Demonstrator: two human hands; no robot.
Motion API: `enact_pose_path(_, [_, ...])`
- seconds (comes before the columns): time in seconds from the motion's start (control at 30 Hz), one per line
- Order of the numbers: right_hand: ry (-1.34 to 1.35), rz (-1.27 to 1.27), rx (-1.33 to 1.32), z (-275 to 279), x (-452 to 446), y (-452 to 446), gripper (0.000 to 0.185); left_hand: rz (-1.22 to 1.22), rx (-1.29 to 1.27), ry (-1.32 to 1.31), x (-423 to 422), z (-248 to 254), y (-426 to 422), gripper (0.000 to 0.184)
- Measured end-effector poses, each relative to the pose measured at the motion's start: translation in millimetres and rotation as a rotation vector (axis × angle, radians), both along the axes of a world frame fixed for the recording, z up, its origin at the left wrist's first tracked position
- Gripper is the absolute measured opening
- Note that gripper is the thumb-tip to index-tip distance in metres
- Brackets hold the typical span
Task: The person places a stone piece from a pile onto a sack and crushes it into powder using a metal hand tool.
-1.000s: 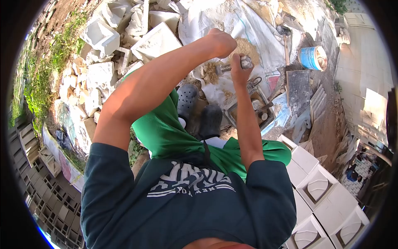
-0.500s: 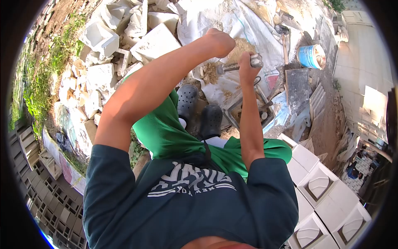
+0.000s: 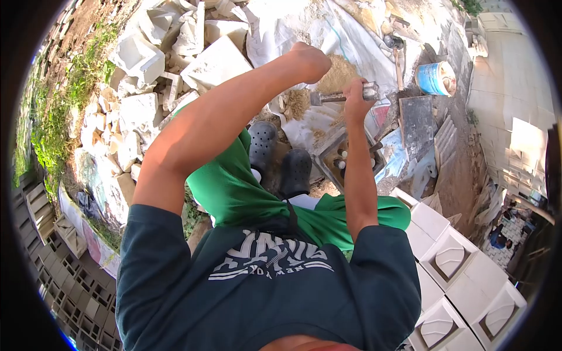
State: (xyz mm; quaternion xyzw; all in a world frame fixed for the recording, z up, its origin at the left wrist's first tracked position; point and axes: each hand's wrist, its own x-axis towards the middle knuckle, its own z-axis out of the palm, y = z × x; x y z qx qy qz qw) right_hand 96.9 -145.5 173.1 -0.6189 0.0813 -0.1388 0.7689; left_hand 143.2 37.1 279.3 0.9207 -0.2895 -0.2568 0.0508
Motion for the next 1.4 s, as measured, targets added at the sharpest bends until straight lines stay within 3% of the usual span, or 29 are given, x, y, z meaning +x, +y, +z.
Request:
enact_pose_path(0.07, [-0.032, 0.084, -0.011, 29, 3, 2, 0.004, 0.017, -0.007, -0.008, 1, 1, 1, 0.019])
enact_pose_path(0.13, [-0.025, -0.017, 0.034, 58, -7, 7, 0.006, 0.018, -0.007, 0.005, 3, 1, 1, 0.018])
enact_pose_path(0.27, [-0.084, 0.004, -0.032, 11, -7, 11, 0.014, 0.024, -0.042, -0.053, 2, -8, 2, 0.017])
enact_pose_path(0.3, [-0.054, 0.012, -0.036, -31, -4, 13, 0.01, 0.025, -0.037, -0.057, 3, -9, 3, 0.017])
enact_pose_path(0.4, [0.022, 0.055, 0.029, -30, 8, 21, 0.007, 0.01, -0.014, -0.035, 5, -9, 5, 0.016])
enact_pose_path(0.47, [0.078, 0.044, 0.006, -7, 9, 21, 0.004, 0.0, -0.025, -0.033, 1, -9, 2, 0.015])
enact_pose_path(0.53, [-0.075, 0.152, 0.02, 17, 6, 20, 0.007, 0.007, -0.029, -0.048, 5, 0, 4, 0.015])
enact_pose_path(0.6, [0.01, 0.044, -0.083, 46, -8, 24, 0.011, 0.003, -0.03, -0.03, -1, -1, 5, 0.014])
enact_pose_path(0.67, [-0.025, 0.029, -0.037, 64, -13, 29, 0.026, 0.014, -0.037, -0.008, 5, -3, 4, 0.012])
enact_pose_path(0.77, [-0.124, 0.063, -0.121, -25, -12, 27, 0.016, 0.02, -0.118, -0.125, 7, -18, 7, 0.012])
enact_pose_path(0.8, [-0.183, 0.077, -0.185, -31, -18, 36, 0.011, 0.024, -0.118, -0.112, 3, -19, 7, 0.012])
enact_pose_path(0.9, [0.067, 0.179, -0.036, -20, -8, 40, 0.009, 0.054, -0.082, -0.1, 0, -17, 7, 0.013])
enact_pose_path(1.13, [0.014, -0.006, 0.029, 57, -19, 27, 0.013, 0.034, -0.085, -0.095, 2, -12, 8, 0.015])
enact_pose_path(1.2, [-0.037, 0.033, 0.0, 11, -13, 19, 0.015, 0.043, -0.095, -0.128, 9, -12, 10, 0.016])
enact_pose_path(1.27, [-0.199, 0.089, -0.273, -63, -7, 13, 0.013, 0.042, -0.067, -0.102, 4, -14, 8, 0.018])
enact_pose_path(1.3, [0.039, 0.017, -0.061, -43, -5, 25, 0.013, 0.035, -0.07, -0.099, 1, -16, 6, 0.018])
enact_pose_path(1.4, [0.125, 0.054, -0.003, -7, 5, 33, 0.011, 0.032, -0.074, -0.108, -5, -16, 6, 0.018])
